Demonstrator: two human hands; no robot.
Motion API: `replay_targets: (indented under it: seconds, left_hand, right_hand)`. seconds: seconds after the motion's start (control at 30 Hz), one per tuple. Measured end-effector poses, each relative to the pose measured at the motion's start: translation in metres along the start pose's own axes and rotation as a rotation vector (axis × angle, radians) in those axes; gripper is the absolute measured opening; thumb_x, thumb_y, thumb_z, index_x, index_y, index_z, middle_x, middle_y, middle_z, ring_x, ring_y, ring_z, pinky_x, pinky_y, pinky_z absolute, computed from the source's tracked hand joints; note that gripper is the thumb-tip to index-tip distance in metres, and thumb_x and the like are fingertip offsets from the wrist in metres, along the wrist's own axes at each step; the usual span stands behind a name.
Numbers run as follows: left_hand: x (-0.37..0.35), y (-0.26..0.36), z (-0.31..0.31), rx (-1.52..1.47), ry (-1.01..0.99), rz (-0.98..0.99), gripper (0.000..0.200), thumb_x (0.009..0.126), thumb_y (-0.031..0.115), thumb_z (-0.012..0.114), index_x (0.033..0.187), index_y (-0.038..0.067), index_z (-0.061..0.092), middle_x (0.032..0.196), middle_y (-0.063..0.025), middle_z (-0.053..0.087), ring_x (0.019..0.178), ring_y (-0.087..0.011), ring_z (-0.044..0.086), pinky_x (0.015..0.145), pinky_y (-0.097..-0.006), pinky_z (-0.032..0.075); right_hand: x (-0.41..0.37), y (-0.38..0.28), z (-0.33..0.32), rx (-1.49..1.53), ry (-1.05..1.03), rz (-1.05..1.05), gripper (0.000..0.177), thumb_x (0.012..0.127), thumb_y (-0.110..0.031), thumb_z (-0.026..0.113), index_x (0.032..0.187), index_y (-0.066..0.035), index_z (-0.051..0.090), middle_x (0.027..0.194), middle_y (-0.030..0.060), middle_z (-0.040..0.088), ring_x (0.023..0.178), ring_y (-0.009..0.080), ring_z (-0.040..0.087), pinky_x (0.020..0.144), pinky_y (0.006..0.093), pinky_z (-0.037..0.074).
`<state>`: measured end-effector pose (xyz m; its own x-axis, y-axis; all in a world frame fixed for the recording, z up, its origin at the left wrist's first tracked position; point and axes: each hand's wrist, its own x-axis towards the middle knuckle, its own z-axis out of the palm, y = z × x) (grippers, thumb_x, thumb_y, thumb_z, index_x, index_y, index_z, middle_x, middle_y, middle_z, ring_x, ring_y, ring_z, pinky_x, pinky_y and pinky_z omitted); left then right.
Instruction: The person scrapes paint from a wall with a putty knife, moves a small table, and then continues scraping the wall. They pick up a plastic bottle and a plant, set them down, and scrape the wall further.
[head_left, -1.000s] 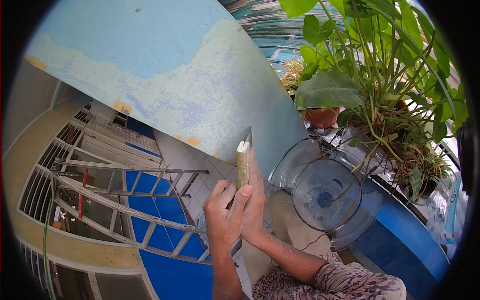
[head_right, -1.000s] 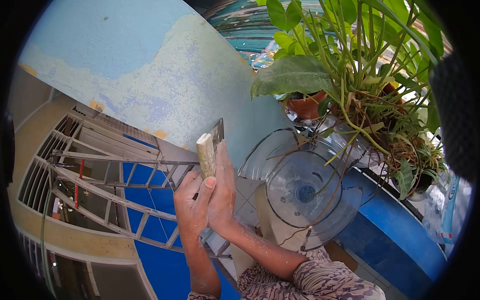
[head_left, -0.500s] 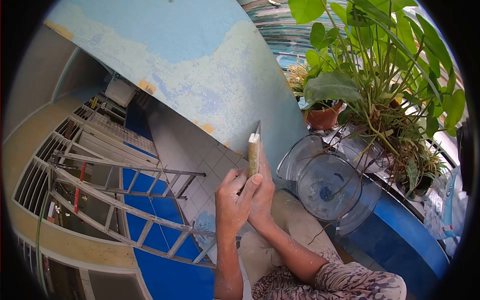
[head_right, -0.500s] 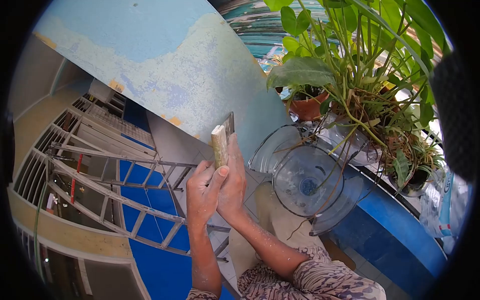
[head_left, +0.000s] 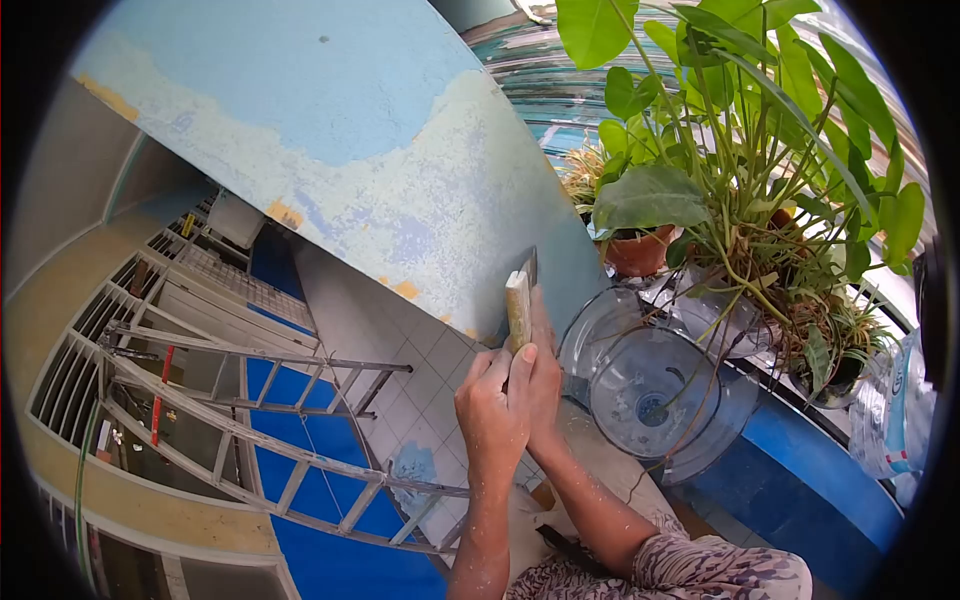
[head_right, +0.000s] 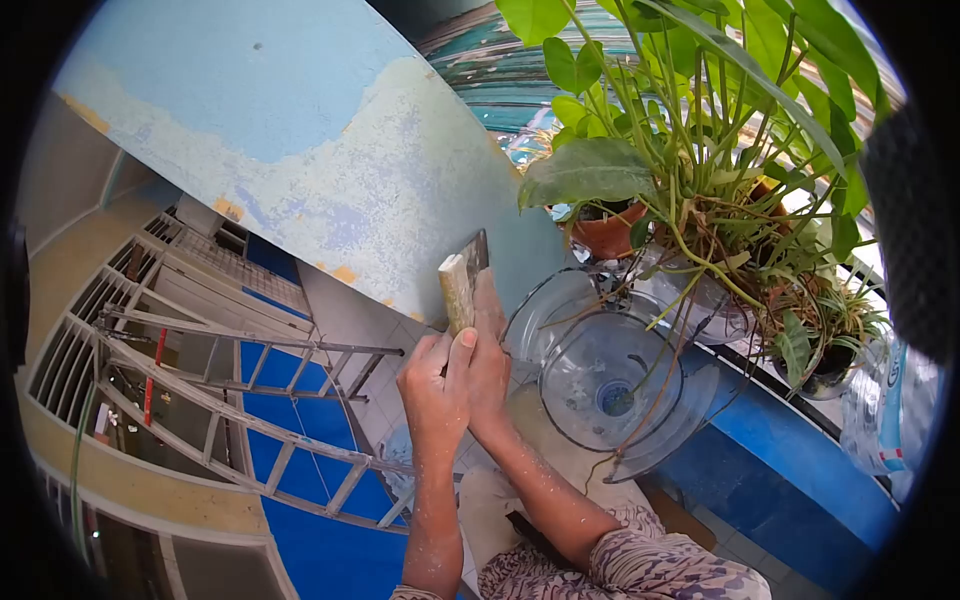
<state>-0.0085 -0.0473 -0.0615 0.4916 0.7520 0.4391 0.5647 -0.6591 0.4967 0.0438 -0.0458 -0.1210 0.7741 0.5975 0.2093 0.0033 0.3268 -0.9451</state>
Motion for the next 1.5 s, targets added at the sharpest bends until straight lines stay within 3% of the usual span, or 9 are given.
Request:
replay_targets:
  seconds: [0.03,0.13,0.4,0.47,0.6,0.67,1.1,1.17,1.5]
  left_hand:
    - [0.007,0.003,0.007,-0.025,0.013,0.026,0.036,0.102,0.028,0.067,0.09,-0.007,0.068,0.082,-0.0199,0.064,0.072,-0.0374,0.062,0.068,-0.0458,0.049]
    - [0.005,0.012,0.01,-0.017,0.043,0.046,0.034,0.102,0.024,0.068,0.089,-0.007,0.067,0.081,-0.02,0.063,0.071,-0.0373,0.061,0.067,-0.0453,0.049]
    - [0.004,0.021,0.011,0.061,0.083,0.051,0.031,0.101,0.02,0.068,0.088,-0.009,0.065,0.081,-0.0202,0.063,0.07,-0.0374,0.06,0.065,-0.0457,0.048]
    - [0.002,0.016,0.01,0.046,0.077,0.049,0.031,0.1,0.019,0.069,0.088,-0.009,0.064,0.081,-0.0205,0.062,0.069,-0.0372,0.06,0.065,-0.0461,0.048]
    - [0.001,0.019,0.012,0.053,0.064,0.076,0.03,0.1,0.018,0.069,0.087,-0.009,0.063,0.081,-0.0208,0.062,0.068,-0.0378,0.059,0.065,-0.0457,0.047]
    - [0.005,0.016,0.015,0.055,0.073,0.131,0.03,0.099,0.017,0.068,0.085,-0.008,0.062,0.081,-0.0209,0.062,0.068,-0.0381,0.059,0.064,-0.0458,0.047]
    - [0.021,0.005,0.019,0.043,0.004,0.145,0.025,0.1,0.016,0.066,0.092,-0.007,0.066,0.083,-0.0211,0.064,0.072,-0.04,0.063,0.066,-0.0466,0.049]
    - [0.01,0.008,0.021,0.032,0.027,0.15,0.025,0.101,0.016,0.066,0.091,-0.007,0.066,0.084,-0.0212,0.064,0.071,-0.0401,0.063,0.066,-0.0465,0.049]
    - [0.018,0.011,0.028,0.032,0.048,0.162,0.026,0.101,0.016,0.066,0.092,-0.008,0.068,0.084,-0.0215,0.066,0.071,-0.0395,0.063,0.066,-0.046,0.049]
  right_hand:
    - [0.004,-0.001,0.0,-0.032,0.056,-0.086,0.071,0.103,-0.02,0.053,0.165,-0.001,0.025,0.163,0.0241,0.039,0.15,0.0397,0.038,0.119,0.0446,0.037]
    - [0.007,-0.005,-0.013,0.038,-0.036,0.066,0.072,0.103,-0.021,0.054,0.164,0.001,0.024,0.165,0.0228,0.036,0.151,0.0398,0.037,0.121,0.0445,0.035]
    - [0.004,0.002,-0.01,0.027,-0.101,0.026,0.071,0.104,-0.023,0.052,0.165,-0.001,0.024,0.167,0.0216,0.032,0.153,0.0397,0.034,0.124,0.0447,0.029]
    - [0.003,-0.001,-0.003,0.008,0.063,-0.075,0.057,0.105,-0.02,0.05,0.159,-0.002,0.04,0.158,0.0222,0.047,0.148,0.0359,0.044,0.119,0.0432,0.037]
    - [0.003,0.008,-0.013,-0.013,0.005,-0.078,0.061,0.104,-0.018,0.051,0.161,-0.002,0.036,0.161,0.0208,0.044,0.149,0.0362,0.043,0.12,0.0427,0.036]
    - [0.005,0.013,-0.013,0.016,-0.071,-0.015,0.071,0.102,-0.019,0.054,0.165,-0.003,0.025,0.169,0.0188,0.031,0.154,0.0362,0.033,0.125,0.0435,0.03]
    - [0.018,0.013,-0.009,-0.055,0.063,-0.123,0.07,0.101,-0.017,0.056,0.164,-0.003,0.029,0.167,0.0201,0.033,0.152,0.0373,0.036,0.123,0.0445,0.032]
    - [0.012,0.018,-0.009,-0.031,0.068,-0.134,0.061,0.105,-0.021,0.046,0.163,-0.004,0.034,0.164,0.0191,0.041,0.15,0.0367,0.042,0.121,0.043,0.034]
    - [0.03,0.015,-0.017,-0.013,0.044,-0.106,0.067,0.102,-0.016,0.054,0.164,-0.004,0.03,0.167,0.0202,0.035,0.153,0.0374,0.037,0.122,0.0449,0.035]
